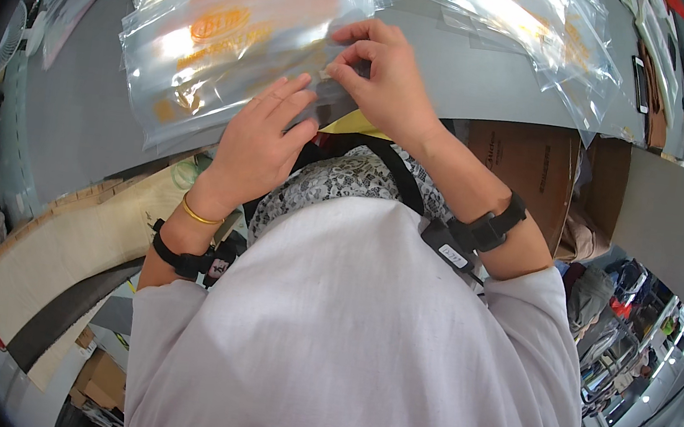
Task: The person separates a stack of clear plastic bags containing orange items and applies small white labels from a yellow sheet to each bag one by one. The labeled bags are placed in a separate pile on the table.
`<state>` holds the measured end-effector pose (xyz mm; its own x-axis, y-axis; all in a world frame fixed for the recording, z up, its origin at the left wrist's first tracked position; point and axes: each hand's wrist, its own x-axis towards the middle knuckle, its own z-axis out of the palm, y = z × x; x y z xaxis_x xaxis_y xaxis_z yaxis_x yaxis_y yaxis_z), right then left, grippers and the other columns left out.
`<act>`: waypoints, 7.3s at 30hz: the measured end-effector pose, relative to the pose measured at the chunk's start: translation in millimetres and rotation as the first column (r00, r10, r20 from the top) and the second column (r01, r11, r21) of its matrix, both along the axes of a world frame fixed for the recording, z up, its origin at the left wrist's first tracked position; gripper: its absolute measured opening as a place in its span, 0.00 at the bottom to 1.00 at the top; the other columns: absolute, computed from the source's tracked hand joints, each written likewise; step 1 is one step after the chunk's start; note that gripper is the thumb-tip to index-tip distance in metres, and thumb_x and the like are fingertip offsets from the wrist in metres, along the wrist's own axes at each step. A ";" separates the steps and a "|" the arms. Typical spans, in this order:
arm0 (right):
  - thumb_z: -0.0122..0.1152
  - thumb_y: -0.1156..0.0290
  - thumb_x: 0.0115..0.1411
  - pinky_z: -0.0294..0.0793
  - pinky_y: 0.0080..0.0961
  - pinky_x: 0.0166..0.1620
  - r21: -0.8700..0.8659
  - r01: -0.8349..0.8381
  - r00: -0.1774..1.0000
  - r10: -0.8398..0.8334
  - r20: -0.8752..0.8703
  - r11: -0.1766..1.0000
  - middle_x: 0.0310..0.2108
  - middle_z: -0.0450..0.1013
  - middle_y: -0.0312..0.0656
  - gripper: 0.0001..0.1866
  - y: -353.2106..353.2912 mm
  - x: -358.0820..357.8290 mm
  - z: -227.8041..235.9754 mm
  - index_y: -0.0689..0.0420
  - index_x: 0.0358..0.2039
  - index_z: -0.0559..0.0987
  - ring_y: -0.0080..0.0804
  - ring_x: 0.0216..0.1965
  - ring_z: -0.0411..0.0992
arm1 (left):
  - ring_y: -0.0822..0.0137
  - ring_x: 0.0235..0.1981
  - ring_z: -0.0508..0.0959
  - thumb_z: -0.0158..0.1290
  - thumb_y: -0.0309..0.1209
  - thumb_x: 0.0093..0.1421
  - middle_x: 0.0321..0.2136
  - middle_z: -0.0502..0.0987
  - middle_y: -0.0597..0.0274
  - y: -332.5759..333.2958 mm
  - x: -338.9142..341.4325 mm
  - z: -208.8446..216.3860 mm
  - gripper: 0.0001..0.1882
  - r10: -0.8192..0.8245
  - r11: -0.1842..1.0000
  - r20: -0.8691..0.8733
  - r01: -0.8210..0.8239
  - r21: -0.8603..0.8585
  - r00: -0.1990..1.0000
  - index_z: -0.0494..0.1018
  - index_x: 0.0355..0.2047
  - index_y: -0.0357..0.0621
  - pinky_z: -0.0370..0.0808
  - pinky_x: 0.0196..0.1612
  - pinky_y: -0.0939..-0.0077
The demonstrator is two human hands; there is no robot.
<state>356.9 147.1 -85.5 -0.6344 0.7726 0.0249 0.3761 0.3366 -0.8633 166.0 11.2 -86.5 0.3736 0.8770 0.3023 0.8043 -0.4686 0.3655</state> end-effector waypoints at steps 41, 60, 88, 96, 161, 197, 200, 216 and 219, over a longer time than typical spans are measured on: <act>0.62 0.69 0.69 0.79 0.34 0.43 0.815 0.183 0.935 -0.355 0.029 0.549 0.39 0.83 0.36 0.09 159.2 64.3 80.1 0.49 0.48 0.84 0.36 0.38 0.80 | 0.79 0.31 0.76 0.59 0.34 0.72 0.30 0.83 0.65 24.2 -10.2 32.8 0.11 0.587 0.637 0.485 -0.001 -0.771 0.648 0.81 0.42 0.36 0.75 0.37 0.77; 0.73 0.79 0.60 0.77 0.29 0.43 -0.191 -0.101 0.994 0.092 -0.059 0.976 0.38 0.77 0.38 0.05 -26.6 26.7 39.6 0.62 0.34 0.83 0.31 0.39 0.77 | 0.84 0.37 0.77 0.63 0.35 0.70 0.38 0.83 0.73 14.5 3.3 26.6 0.17 0.654 0.530 0.596 0.281 -0.800 0.465 0.82 0.54 0.38 0.76 0.40 0.82; 0.70 0.72 0.64 0.75 0.30 0.54 -0.009 0.029 0.993 -0.028 0.116 1.000 0.46 0.80 0.39 0.07 19.7 1.8 -1.1 0.64 0.34 0.85 0.35 0.51 0.73 | 0.54 0.53 0.76 0.64 0.34 0.56 0.52 0.76 0.53 12.4 0.9 7.6 0.09 -0.072 0.997 0.078 0.072 -0.008 0.994 0.78 0.31 0.44 0.72 0.63 0.53; 0.73 0.70 0.62 0.74 0.32 0.52 0.105 0.022 0.987 -0.038 0.158 0.994 0.43 0.80 0.37 0.08 12.2 -2.2 7.4 0.61 0.32 0.86 0.37 0.48 0.72 | 0.52 0.53 0.77 0.65 0.32 0.57 0.48 0.76 0.54 11.5 -4.1 1.3 0.08 -0.058 0.998 0.142 0.059 -0.003 0.988 0.78 0.33 0.44 0.72 0.63 0.52; 0.77 0.72 0.53 0.79 0.36 0.48 0.535 -0.195 0.977 0.208 0.035 0.822 0.41 0.79 0.38 0.13 41.6 57.2 52.3 0.54 0.40 0.85 0.42 0.43 0.77 | 0.82 0.37 0.78 0.66 0.32 0.65 0.37 0.84 0.71 39.4 -10.7 49.3 0.16 0.639 0.387 0.415 0.197 -0.901 0.648 0.83 0.49 0.36 0.76 0.43 0.80; 0.69 0.74 0.65 0.78 0.26 0.42 -0.114 -0.069 0.984 0.048 -0.170 0.991 0.40 0.79 0.37 0.04 -18.8 22.6 65.3 0.62 0.36 0.85 0.29 0.40 0.78 | 0.59 0.46 0.83 0.59 0.30 0.67 0.45 0.83 0.60 12.9 -1.2 35.2 0.11 0.220 0.776 0.322 0.036 -0.630 0.921 0.80 0.43 0.33 0.78 0.50 0.69; 0.67 0.74 0.67 0.77 0.26 0.46 -0.012 -0.041 0.994 0.040 -0.097 0.999 0.42 0.79 0.37 0.06 21.9 12.6 56.9 0.64 0.37 0.85 0.27 0.42 0.77 | 0.47 0.58 0.77 0.58 0.27 0.63 0.50 0.78 0.49 14.3 6.8 33.4 0.06 0.057 0.970 0.165 -0.016 -0.242 0.985 0.78 0.38 0.37 0.74 0.62 0.54; 0.70 0.72 0.57 0.76 0.39 0.49 0.214 -0.039 0.998 0.026 0.064 0.976 0.40 0.79 0.38 0.05 28.7 -13.1 -7.0 0.60 0.27 0.85 0.43 0.46 0.74 | 0.44 0.67 0.70 0.58 0.25 0.57 0.61 0.73 0.43 15.3 15.7 8.1 0.07 0.052 0.995 0.068 -0.046 -0.084 0.996 0.77 0.38 0.45 0.64 0.71 0.47; 0.70 0.71 0.57 0.75 0.39 0.51 0.253 -0.019 0.996 -0.004 0.090 0.967 0.42 0.79 0.38 0.06 22.6 -11.8 -10.2 0.60 0.27 0.85 0.43 0.47 0.73 | 0.45 0.68 0.69 0.58 0.25 0.57 0.60 0.74 0.43 16.6 16.3 6.3 0.06 0.034 0.995 0.032 -0.031 -0.094 0.999 0.77 0.36 0.46 0.63 0.70 0.45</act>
